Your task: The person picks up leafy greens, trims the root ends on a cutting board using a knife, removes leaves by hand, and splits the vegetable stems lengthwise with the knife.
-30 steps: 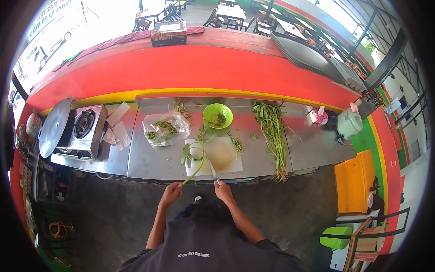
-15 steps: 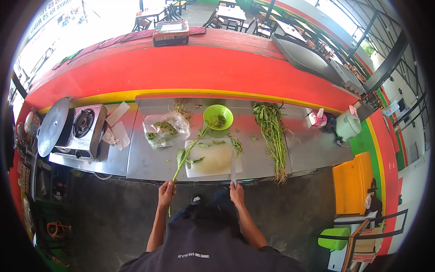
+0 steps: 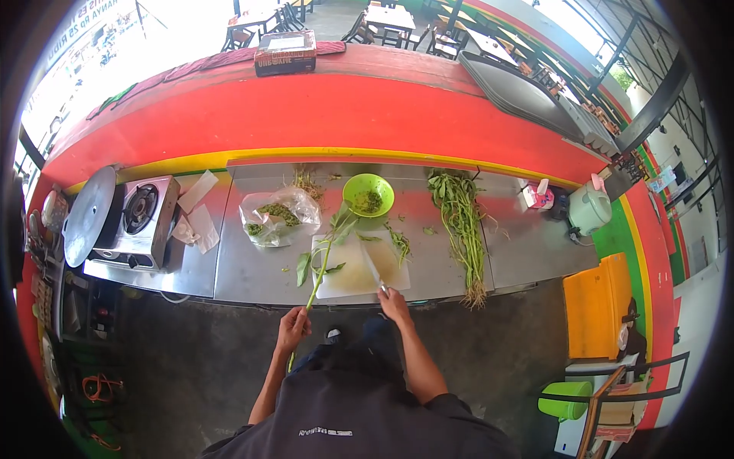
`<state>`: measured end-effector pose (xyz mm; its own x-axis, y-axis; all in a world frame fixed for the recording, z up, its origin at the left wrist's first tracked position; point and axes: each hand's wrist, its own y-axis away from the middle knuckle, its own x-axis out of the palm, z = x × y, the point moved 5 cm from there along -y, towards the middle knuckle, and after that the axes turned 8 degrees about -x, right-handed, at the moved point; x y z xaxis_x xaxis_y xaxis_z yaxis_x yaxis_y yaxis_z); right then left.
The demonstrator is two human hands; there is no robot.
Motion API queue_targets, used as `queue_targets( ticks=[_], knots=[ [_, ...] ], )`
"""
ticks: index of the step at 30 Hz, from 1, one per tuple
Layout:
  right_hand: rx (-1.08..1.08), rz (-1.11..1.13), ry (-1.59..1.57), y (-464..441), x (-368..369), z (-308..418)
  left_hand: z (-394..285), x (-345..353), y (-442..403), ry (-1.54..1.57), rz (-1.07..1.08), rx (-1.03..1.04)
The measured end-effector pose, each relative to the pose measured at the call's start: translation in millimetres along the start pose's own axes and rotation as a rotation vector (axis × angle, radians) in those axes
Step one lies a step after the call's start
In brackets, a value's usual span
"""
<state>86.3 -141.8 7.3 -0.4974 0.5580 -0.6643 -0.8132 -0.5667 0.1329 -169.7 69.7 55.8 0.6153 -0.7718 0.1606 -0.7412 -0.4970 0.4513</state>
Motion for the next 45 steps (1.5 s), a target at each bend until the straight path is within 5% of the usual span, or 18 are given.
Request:
queue_targets(
  ticks=[3,5,8,10,16,18,22,24,32,36,41,45],
  knots=[
    [0.085,-0.027,0.027,-21,-12,-30,10,1,-3,-0.011,0.044,0.043],
    [0.071,-0.273,0.192,-30,-24,-55,5,1,-4,-0.018,0.053,0.048],
    [0.155,-0.352,0.042,-28,-31,-77,1,3,-4,0.040,0.061,-0.014],
    [0.235,-0.297,-0.026,-16,-38,-57,4,5,-8,0.105,0.057,-0.080],
    [0.029,-0.257,-0.276,14,-16,-40,16,22,-44,-0.049,0.005,-0.089],
    [0.283,-0.149,-0.583,40,-12,-2,16,26,-60,-0.270,-0.100,-0.007],
    [0.316,-0.064,-0.614,59,4,9,-20,47,-84,-0.306,-0.047,0.022],
    [0.330,-0.045,-0.618,67,4,11,-49,58,-96,-0.289,-0.064,0.305],
    [0.417,-0.050,-0.688,92,-3,6,-155,85,-88,0.192,0.193,0.322],
    [0.443,-0.064,-0.728,98,-7,8,-109,74,-88,0.383,0.138,0.202],
    [0.415,-0.011,-0.811,95,-6,24,6,60,-83,0.525,-0.024,-0.271],
    [0.435,0.105,-0.843,86,1,47,40,57,-74,0.502,-0.042,-0.346]
  ],
)
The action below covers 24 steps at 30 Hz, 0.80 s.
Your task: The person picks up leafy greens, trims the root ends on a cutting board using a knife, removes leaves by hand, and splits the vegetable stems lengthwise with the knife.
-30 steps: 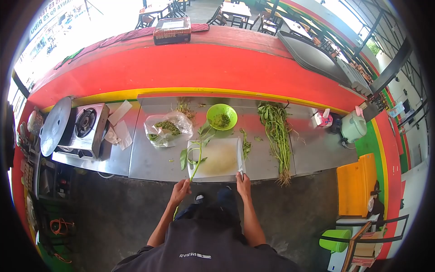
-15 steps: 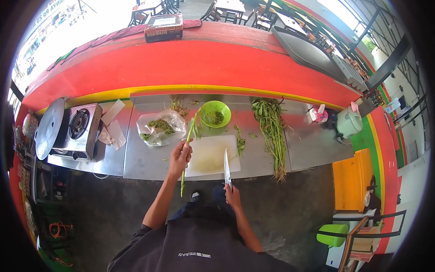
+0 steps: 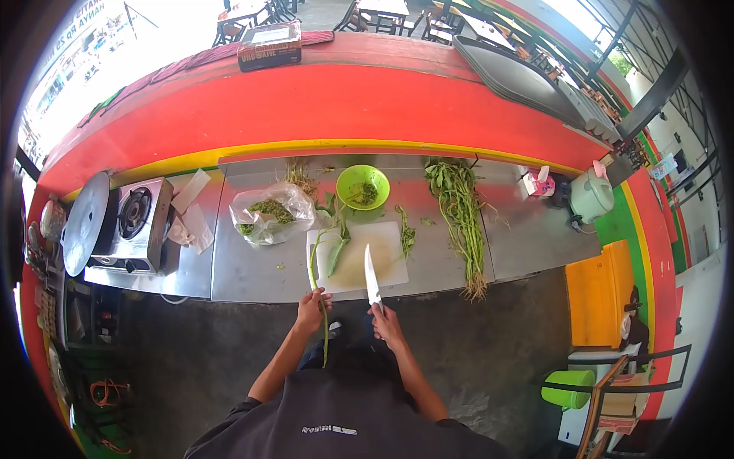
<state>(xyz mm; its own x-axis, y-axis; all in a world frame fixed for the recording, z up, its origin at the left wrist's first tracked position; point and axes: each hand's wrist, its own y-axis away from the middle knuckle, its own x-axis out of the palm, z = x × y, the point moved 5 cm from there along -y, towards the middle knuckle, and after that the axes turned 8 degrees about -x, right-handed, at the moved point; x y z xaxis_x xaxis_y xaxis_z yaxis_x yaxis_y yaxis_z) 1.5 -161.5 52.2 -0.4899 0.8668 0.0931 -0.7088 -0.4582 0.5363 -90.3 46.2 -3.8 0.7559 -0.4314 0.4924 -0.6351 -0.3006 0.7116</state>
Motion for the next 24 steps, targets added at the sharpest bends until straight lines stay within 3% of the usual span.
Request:
queue_targets(
  ticks=[2,6,20,24],
  knots=[
    [0.064,0.170,-0.037,-2,19,3,4,-3,2,-0.059,-0.017,0.020],
    [0.098,0.269,0.039,-10,49,12,10,-6,3,-0.228,-0.058,0.056],
    [0.195,0.234,0.068,-32,67,-30,32,-8,16,-0.284,-0.047,0.000],
    [0.054,0.164,0.354,-39,63,-33,19,6,26,-0.126,0.048,0.013]
  ],
)
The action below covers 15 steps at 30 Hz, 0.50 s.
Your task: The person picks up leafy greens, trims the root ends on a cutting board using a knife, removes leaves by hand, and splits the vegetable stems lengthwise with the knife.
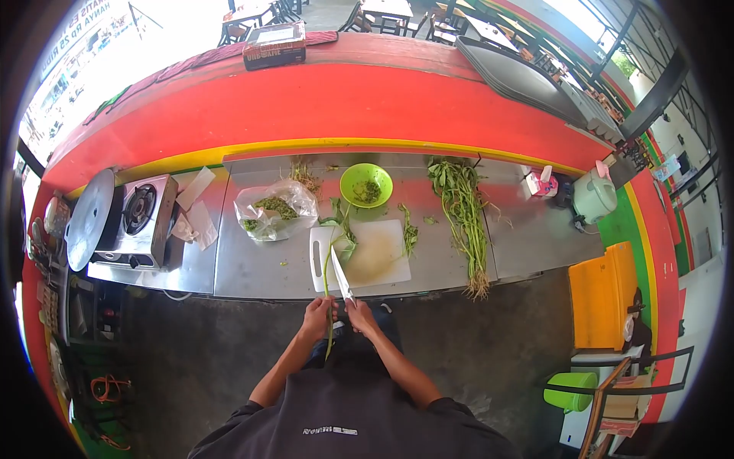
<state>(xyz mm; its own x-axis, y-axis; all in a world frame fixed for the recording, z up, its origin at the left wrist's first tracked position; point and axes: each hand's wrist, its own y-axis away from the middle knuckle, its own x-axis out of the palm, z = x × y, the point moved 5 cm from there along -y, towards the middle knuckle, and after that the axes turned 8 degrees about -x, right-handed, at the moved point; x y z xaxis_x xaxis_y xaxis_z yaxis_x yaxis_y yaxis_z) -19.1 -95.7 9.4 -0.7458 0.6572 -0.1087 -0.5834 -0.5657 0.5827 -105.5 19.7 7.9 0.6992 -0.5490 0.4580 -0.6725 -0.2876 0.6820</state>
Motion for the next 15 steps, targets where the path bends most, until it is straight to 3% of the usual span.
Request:
queue_targets(
  ticks=[2,4,7,15],
  knots=[
    [-0.026,-0.048,0.135,-9,0,-10,-23,10,11,0.174,0.092,-0.068],
    [-0.357,-0.194,0.489,-17,2,-19,-47,16,20,0.452,0.180,-0.187],
    [-0.311,-0.236,0.531,-14,6,-19,-85,31,46,0.454,0.282,-0.096],
    [-0.240,-0.219,0.549,-10,-1,0,-129,55,89,0.262,0.299,0.098]
  ],
)
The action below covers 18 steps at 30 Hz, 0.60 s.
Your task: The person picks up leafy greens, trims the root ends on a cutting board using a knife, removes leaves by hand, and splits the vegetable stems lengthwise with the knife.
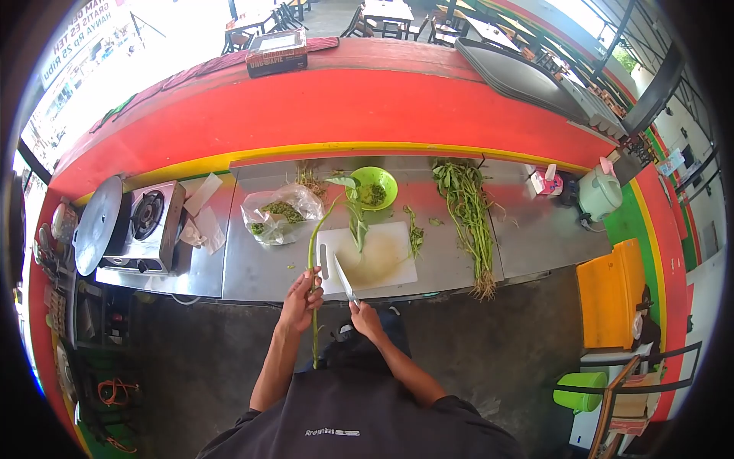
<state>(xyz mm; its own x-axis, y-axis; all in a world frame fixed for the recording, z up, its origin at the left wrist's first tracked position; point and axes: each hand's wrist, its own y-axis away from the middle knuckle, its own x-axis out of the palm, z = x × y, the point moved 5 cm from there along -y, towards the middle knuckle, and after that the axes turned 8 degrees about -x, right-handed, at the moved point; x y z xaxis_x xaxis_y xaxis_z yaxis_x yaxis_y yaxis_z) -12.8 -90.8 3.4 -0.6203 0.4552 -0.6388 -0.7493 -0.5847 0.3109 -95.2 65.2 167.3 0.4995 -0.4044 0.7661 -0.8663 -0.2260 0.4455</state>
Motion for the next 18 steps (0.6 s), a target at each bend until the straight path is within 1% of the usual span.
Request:
queue_targets(
  ticks=[3,5,8,10,11,12,14,15,17,18],
  knots=[
    [0.013,0.014,-0.007,2,0,-4,-23,20,3,-0.057,0.085,0.080],
    [-0.010,-0.004,0.003,3,-3,-7,-30,23,-1,-0.082,0.093,0.105],
    [-0.002,-0.015,-0.016,8,-11,-8,-26,7,-15,-0.160,0.117,0.149],
    [-0.032,-0.055,0.008,-1,3,-42,-14,-25,-28,-0.410,0.001,0.231],
    [-0.064,-0.093,0.033,-5,5,-56,-7,-42,-31,-0.534,-0.127,0.269],
    [-0.059,-0.099,0.032,-2,-4,-55,3,-58,-33,-0.536,-0.120,0.264],
    [0.036,-0.112,-0.161,7,-28,-52,18,-93,-33,-0.836,-0.312,0.270],
    [0.012,-0.186,-0.123,4,-33,-67,27,-103,-30,-0.838,-0.311,0.267],
    [0.072,-0.284,-0.115,3,-48,-92,42,-123,-21,-0.883,-0.378,0.193],
    [0.103,-0.320,-0.130,2,-55,-103,46,-126,-16,-0.882,-0.382,0.192]
  ],
)
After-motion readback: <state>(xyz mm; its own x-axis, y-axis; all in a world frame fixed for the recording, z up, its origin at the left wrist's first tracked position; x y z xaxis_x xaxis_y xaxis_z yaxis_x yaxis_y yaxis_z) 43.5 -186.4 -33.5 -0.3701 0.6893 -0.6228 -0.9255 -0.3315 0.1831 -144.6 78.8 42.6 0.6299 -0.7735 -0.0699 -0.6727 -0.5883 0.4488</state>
